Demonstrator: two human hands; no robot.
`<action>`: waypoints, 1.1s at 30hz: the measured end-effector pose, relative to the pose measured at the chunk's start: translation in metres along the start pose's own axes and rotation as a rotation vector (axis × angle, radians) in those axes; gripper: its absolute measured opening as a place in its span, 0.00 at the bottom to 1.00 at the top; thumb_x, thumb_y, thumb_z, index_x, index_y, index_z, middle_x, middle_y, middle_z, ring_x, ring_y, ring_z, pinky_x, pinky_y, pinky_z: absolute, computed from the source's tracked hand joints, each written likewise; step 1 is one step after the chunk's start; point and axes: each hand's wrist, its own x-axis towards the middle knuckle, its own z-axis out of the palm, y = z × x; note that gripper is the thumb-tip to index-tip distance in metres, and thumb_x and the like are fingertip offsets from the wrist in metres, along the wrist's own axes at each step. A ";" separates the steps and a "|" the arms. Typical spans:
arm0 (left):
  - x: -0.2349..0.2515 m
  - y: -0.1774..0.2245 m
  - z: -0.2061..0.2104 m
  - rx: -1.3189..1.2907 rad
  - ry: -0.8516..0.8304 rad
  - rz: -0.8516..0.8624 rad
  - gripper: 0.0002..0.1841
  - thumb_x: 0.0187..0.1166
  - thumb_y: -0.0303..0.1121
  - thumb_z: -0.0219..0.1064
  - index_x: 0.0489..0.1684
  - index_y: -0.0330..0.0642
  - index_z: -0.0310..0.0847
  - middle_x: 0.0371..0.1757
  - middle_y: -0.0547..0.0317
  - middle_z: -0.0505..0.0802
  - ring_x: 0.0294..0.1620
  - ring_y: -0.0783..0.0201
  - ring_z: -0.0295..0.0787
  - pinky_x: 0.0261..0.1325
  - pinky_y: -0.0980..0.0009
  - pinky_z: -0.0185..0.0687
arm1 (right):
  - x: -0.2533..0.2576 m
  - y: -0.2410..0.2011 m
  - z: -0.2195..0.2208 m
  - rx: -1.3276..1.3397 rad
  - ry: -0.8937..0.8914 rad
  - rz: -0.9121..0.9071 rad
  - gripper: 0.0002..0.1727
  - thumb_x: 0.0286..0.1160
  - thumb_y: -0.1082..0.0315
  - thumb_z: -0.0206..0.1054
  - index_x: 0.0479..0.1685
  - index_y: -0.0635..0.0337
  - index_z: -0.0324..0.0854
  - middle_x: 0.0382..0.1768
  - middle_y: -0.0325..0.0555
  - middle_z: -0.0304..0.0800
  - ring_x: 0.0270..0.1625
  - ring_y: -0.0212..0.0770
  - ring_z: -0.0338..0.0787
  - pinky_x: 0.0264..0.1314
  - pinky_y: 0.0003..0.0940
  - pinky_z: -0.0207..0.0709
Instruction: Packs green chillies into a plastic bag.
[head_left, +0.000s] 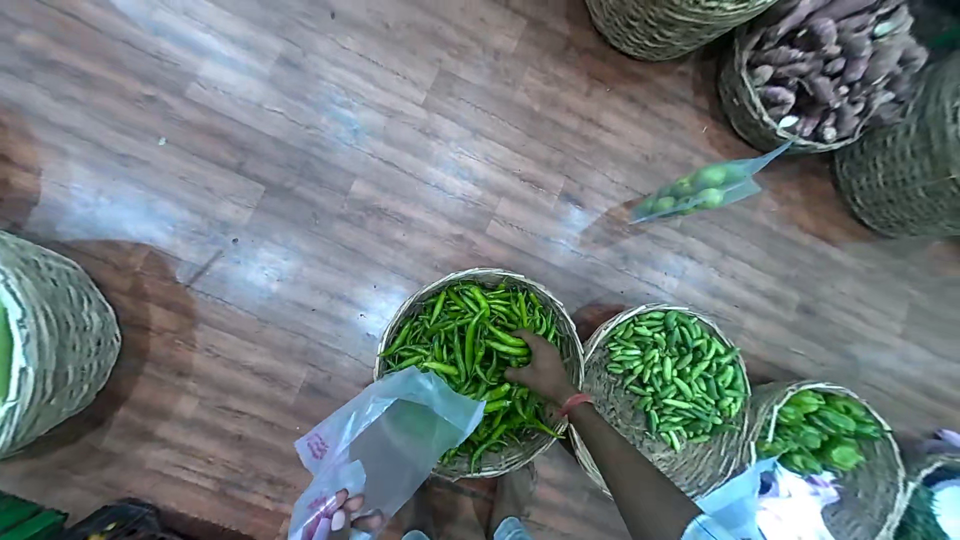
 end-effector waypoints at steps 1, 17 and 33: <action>0.005 0.001 0.004 0.011 0.018 0.013 0.10 0.85 0.17 0.51 0.55 0.30 0.76 0.41 0.64 0.94 0.37 0.67 0.95 0.47 0.67 0.95 | -0.006 0.000 -0.009 0.034 0.010 -0.004 0.41 0.50 0.61 0.90 0.72 0.52 0.81 0.61 0.60 0.89 0.64 0.60 0.88 0.67 0.65 0.80; 0.005 -0.007 0.038 0.220 -0.122 0.175 0.12 0.82 0.19 0.55 0.58 0.21 0.76 0.54 0.52 0.94 0.40 0.70 0.94 0.46 0.74 0.92 | -0.084 0.002 -0.062 1.042 0.093 0.142 0.32 0.58 0.78 0.73 0.70 0.62 0.72 0.52 0.59 0.92 0.47 0.51 0.95 0.45 0.45 0.91; 0.001 -0.022 0.029 0.399 -0.393 0.241 0.24 0.90 0.42 0.53 0.73 0.33 0.75 0.62 0.57 0.92 0.47 0.70 0.91 0.49 0.66 0.90 | -0.188 -0.031 -0.080 1.426 -0.536 -0.405 0.23 0.65 0.65 0.79 0.62 0.44 0.85 0.51 0.45 0.93 0.49 0.44 0.94 0.50 0.43 0.90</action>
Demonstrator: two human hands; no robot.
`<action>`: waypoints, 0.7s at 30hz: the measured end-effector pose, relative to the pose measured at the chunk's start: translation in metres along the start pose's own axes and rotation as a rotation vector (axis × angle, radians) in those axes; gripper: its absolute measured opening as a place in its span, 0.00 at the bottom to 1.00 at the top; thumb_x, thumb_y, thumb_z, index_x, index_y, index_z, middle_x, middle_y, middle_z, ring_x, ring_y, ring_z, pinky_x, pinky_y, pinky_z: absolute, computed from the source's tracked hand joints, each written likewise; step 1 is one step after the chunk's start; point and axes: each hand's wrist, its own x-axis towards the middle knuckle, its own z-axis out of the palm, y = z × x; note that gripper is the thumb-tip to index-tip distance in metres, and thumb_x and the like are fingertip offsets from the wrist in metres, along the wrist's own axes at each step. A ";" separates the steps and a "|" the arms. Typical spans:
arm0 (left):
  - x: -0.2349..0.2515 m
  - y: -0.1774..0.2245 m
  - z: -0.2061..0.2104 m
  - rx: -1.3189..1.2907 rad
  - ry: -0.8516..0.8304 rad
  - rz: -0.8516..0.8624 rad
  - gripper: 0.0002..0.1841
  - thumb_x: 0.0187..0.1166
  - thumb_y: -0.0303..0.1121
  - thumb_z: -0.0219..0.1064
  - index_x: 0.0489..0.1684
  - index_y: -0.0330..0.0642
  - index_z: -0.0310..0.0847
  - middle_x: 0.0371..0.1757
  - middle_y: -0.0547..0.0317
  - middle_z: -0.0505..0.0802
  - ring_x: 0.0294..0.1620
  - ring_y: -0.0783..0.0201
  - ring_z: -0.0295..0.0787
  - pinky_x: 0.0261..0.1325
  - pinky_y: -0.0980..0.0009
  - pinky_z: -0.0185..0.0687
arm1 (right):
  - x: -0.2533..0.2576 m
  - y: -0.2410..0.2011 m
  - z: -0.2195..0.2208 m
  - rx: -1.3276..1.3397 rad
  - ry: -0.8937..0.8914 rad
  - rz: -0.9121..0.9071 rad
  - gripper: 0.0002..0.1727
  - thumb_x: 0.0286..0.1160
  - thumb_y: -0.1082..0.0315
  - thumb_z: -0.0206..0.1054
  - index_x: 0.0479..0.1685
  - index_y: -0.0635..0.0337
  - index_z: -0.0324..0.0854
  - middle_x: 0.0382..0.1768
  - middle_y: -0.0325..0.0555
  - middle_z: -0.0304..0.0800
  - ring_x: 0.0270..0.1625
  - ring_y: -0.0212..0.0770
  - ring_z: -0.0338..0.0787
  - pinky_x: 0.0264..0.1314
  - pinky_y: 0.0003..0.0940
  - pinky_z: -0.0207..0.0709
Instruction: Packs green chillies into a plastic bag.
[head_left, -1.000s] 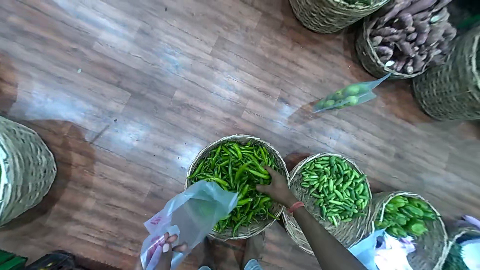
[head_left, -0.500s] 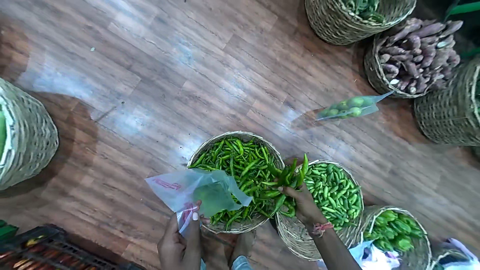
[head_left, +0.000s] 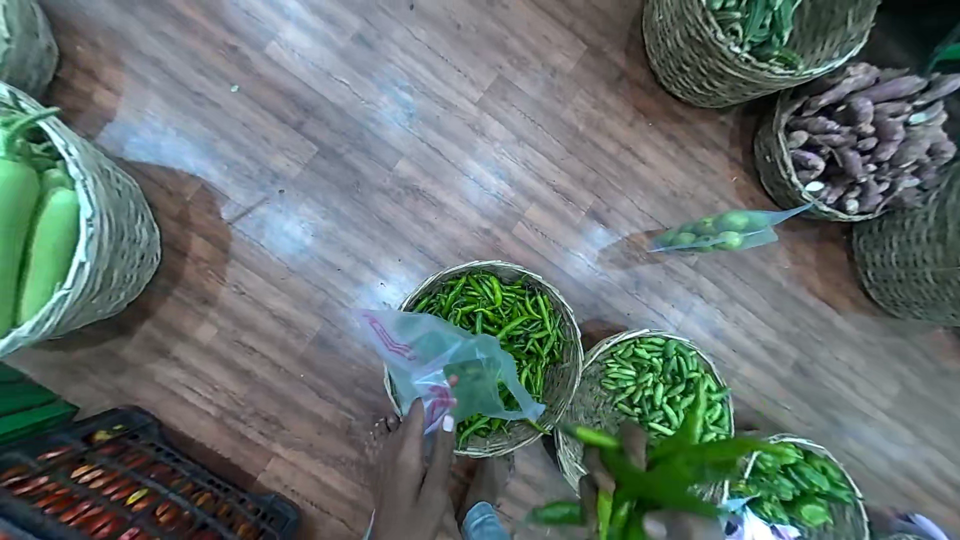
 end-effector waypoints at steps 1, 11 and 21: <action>-0.001 0.000 -0.001 -0.018 -0.048 0.010 0.24 0.91 0.43 0.51 0.74 0.34 0.75 0.67 0.57 0.91 0.55 0.69 0.91 0.56 0.66 0.90 | 0.003 0.012 0.007 0.019 -0.047 0.008 0.24 0.65 0.64 0.79 0.64 0.45 0.85 0.51 0.44 0.93 0.48 0.42 0.94 0.50 0.41 0.90; -0.008 0.007 -0.002 -0.315 -0.240 -0.023 0.19 0.91 0.37 0.53 0.67 0.36 0.82 0.45 0.61 0.92 0.24 0.73 0.79 0.25 0.75 0.78 | 0.078 0.074 0.025 0.332 0.833 0.214 0.13 0.76 0.74 0.55 0.54 0.68 0.79 0.44 0.64 0.92 0.42 0.53 0.95 0.40 0.44 0.91; -0.001 0.009 0.006 -0.571 0.004 -0.301 0.19 0.89 0.27 0.48 0.73 0.34 0.75 0.64 0.48 0.90 0.22 0.67 0.81 0.23 0.72 0.78 | 0.064 0.120 0.029 -0.564 0.786 -0.256 0.16 0.55 0.81 0.78 0.45 0.68 0.87 0.41 0.51 0.91 0.42 0.41 0.93 0.46 0.34 0.91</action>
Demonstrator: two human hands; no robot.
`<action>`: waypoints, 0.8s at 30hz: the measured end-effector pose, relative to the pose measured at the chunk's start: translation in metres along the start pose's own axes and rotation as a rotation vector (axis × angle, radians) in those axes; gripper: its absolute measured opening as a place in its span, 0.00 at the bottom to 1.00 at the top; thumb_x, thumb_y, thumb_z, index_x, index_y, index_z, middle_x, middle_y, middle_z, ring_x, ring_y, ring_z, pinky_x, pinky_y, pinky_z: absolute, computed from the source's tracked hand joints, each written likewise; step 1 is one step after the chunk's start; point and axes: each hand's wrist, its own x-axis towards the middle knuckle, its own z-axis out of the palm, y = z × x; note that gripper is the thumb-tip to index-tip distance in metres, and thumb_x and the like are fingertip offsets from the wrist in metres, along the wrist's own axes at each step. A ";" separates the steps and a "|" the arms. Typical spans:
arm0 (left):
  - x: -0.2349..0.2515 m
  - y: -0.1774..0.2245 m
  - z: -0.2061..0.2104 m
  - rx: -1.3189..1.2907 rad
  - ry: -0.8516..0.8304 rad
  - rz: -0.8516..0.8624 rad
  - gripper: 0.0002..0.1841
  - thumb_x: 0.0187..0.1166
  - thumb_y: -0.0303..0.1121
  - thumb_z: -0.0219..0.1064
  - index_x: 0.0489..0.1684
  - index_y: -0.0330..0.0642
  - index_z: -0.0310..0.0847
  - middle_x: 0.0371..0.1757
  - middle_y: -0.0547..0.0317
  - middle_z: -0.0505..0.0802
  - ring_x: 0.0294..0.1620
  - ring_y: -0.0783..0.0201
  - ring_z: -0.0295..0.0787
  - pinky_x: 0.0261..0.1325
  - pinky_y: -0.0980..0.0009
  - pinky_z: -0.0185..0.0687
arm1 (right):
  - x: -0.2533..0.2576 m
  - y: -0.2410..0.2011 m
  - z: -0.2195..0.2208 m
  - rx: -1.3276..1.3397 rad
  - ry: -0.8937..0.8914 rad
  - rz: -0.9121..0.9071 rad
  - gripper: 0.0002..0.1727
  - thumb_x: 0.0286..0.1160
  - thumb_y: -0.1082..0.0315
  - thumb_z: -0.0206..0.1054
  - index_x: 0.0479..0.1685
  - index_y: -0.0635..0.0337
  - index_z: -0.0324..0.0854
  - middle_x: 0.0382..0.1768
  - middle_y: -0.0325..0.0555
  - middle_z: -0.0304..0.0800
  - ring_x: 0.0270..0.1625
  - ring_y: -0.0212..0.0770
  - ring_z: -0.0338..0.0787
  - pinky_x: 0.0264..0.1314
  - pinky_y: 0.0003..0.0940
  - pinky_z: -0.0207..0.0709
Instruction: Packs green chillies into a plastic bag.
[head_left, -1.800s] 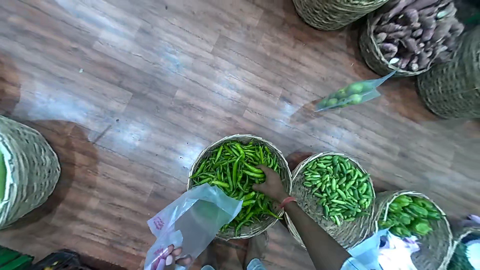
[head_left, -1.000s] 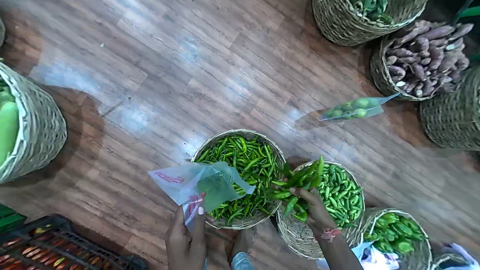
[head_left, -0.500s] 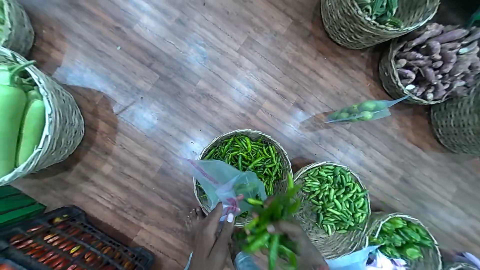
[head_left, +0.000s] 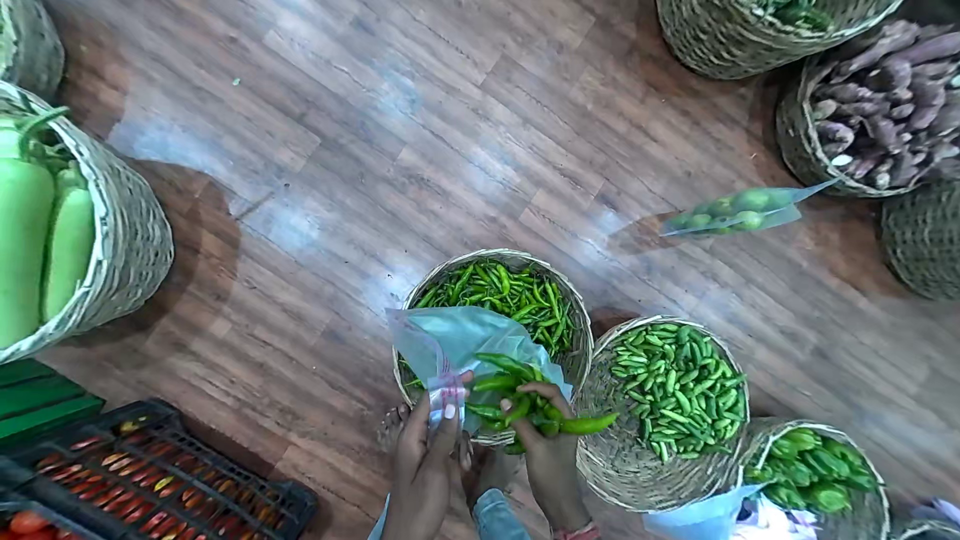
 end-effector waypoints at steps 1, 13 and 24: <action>0.002 -0.001 -0.001 0.014 0.013 0.014 0.19 0.89 0.26 0.48 0.73 0.33 0.75 0.64 0.48 0.90 0.23 0.66 0.82 0.25 0.70 0.81 | 0.000 0.001 -0.002 -0.049 -0.038 -0.024 0.15 0.54 0.81 0.78 0.44 0.67 0.88 0.41 0.51 0.92 0.42 0.40 0.92 0.46 0.32 0.90; -0.009 -0.009 0.002 -0.016 -0.273 0.074 0.16 0.86 0.26 0.54 0.62 0.30 0.82 0.53 0.54 0.94 0.23 0.75 0.80 0.25 0.76 0.79 | 0.026 -0.006 0.006 -0.443 -0.002 0.251 0.17 0.57 0.74 0.77 0.49 0.62 0.85 0.38 0.46 0.91 0.36 0.39 0.91 0.38 0.39 0.87; -0.011 -0.006 0.018 -0.044 0.026 0.023 0.15 0.86 0.21 0.48 0.58 0.27 0.80 0.46 0.51 0.94 0.23 0.66 0.87 0.26 0.69 0.89 | 0.027 0.009 -0.006 -0.907 -0.257 -0.255 0.26 0.63 0.64 0.75 0.66 0.44 0.89 0.90 0.57 0.60 0.84 0.58 0.73 0.75 0.57 0.79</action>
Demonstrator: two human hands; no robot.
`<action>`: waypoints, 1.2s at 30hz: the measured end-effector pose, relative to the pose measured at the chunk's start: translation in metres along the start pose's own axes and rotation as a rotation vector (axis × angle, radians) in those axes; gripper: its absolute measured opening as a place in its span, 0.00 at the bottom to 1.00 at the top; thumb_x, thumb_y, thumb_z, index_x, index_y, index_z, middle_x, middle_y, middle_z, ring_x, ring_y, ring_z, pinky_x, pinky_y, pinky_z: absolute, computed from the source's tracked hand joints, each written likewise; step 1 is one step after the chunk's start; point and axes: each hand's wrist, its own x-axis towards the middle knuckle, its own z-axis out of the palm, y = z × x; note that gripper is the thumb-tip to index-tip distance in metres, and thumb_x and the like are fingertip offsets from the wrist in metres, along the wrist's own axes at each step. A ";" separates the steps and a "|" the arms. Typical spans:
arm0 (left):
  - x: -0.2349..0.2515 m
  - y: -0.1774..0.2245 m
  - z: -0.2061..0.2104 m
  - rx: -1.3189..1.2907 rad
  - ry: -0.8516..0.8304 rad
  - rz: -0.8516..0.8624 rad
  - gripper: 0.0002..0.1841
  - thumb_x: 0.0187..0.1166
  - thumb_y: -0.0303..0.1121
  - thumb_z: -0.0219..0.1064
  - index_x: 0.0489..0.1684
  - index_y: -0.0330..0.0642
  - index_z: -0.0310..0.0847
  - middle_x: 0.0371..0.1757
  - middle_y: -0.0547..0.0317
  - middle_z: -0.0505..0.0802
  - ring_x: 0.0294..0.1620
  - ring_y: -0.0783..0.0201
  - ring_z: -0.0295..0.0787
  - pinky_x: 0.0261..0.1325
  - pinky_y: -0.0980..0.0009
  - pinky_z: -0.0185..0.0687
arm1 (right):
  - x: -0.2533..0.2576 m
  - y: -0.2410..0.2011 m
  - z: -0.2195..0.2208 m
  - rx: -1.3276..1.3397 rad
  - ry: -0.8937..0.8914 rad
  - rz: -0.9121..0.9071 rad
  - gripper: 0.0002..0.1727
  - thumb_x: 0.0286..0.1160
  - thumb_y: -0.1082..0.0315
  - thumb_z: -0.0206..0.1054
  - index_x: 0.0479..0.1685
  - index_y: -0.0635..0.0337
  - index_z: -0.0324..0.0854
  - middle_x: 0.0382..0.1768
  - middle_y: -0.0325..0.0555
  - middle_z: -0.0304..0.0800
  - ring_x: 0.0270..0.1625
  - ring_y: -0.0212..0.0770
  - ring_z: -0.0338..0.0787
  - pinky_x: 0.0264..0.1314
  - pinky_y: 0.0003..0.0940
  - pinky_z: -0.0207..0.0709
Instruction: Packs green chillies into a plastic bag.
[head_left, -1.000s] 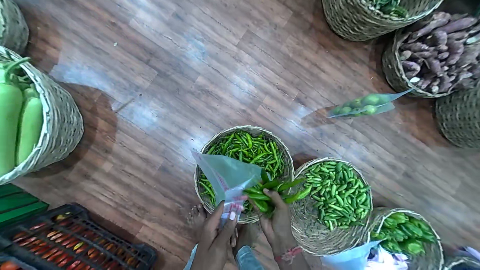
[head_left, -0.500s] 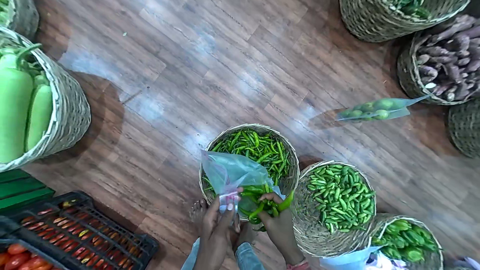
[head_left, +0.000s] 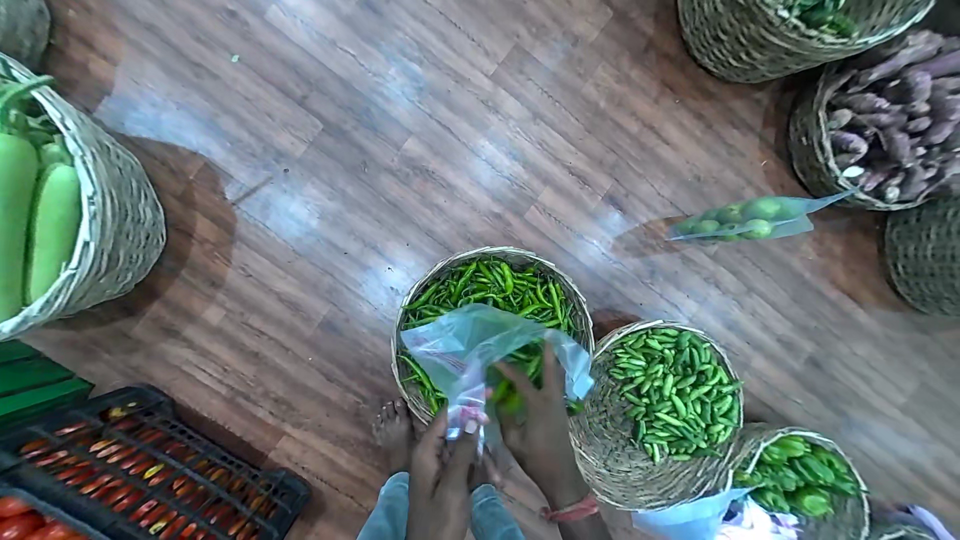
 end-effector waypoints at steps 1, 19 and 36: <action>0.001 0.000 0.000 0.024 0.051 0.018 0.15 0.85 0.21 0.48 0.57 0.26 0.80 0.48 0.49 0.95 0.25 0.63 0.91 0.28 0.68 0.91 | -0.007 0.001 -0.002 -0.250 -0.165 -0.018 0.27 0.63 0.59 0.74 0.68 0.36 0.88 0.90 0.64 0.58 0.83 0.71 0.70 0.71 0.69 0.75; 0.007 0.017 -0.013 0.232 0.492 -0.005 0.13 0.87 0.17 0.46 0.62 0.21 0.71 0.41 0.54 0.96 0.21 0.68 0.92 0.25 0.72 0.91 | 0.108 0.066 -0.045 -0.157 -0.269 0.182 0.30 0.62 0.65 0.84 0.69 0.51 0.86 0.66 0.51 0.89 0.68 0.53 0.89 0.70 0.60 0.82; 0.016 0.044 -0.011 0.044 0.339 -0.137 0.12 0.87 0.16 0.45 0.54 0.28 0.74 0.39 0.54 0.97 0.27 0.62 0.95 0.31 0.68 0.94 | 0.120 0.108 0.038 -0.355 -0.639 0.306 0.62 0.41 0.60 0.93 0.90 0.47 0.62 0.93 0.70 0.36 0.88 0.77 0.56 0.76 0.70 0.73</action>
